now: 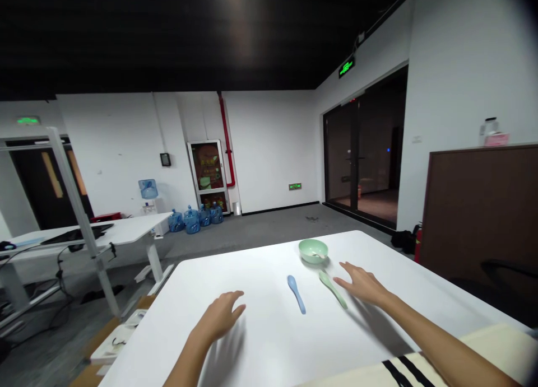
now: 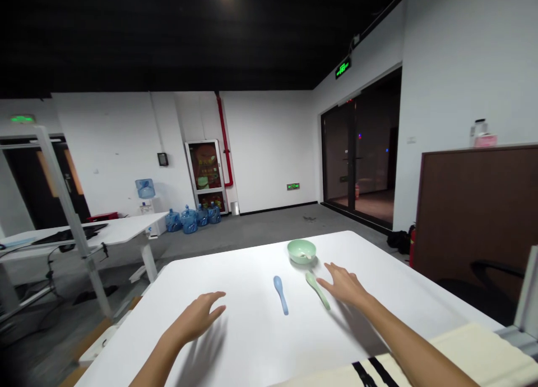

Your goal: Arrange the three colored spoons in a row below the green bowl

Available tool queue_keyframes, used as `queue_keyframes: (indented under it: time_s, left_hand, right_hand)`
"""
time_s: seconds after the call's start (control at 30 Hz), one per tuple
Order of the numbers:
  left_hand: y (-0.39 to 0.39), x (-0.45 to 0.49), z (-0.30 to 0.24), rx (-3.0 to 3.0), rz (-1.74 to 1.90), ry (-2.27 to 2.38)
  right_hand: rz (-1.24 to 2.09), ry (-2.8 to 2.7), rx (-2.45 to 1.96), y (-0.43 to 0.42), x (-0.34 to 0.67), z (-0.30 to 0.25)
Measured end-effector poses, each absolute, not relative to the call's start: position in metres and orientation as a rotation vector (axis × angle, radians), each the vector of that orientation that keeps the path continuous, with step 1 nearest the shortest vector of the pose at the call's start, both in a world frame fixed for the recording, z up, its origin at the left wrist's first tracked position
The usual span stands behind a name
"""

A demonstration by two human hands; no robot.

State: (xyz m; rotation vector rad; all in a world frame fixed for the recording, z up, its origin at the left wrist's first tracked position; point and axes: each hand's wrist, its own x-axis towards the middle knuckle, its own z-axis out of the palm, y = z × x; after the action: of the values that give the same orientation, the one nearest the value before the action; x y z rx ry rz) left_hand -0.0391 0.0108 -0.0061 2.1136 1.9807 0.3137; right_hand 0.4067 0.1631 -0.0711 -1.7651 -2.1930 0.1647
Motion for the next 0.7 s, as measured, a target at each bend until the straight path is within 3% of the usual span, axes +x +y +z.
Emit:
queue_keyframes:
  time_s: [0.7]
  left_hand:
    - [0.0095,-0.0367,-0.0023,2.107,0.283,1.989]
  right_hand:
    - [0.213,-2.161,-1.718,0.1651,0.4086,-0.075]
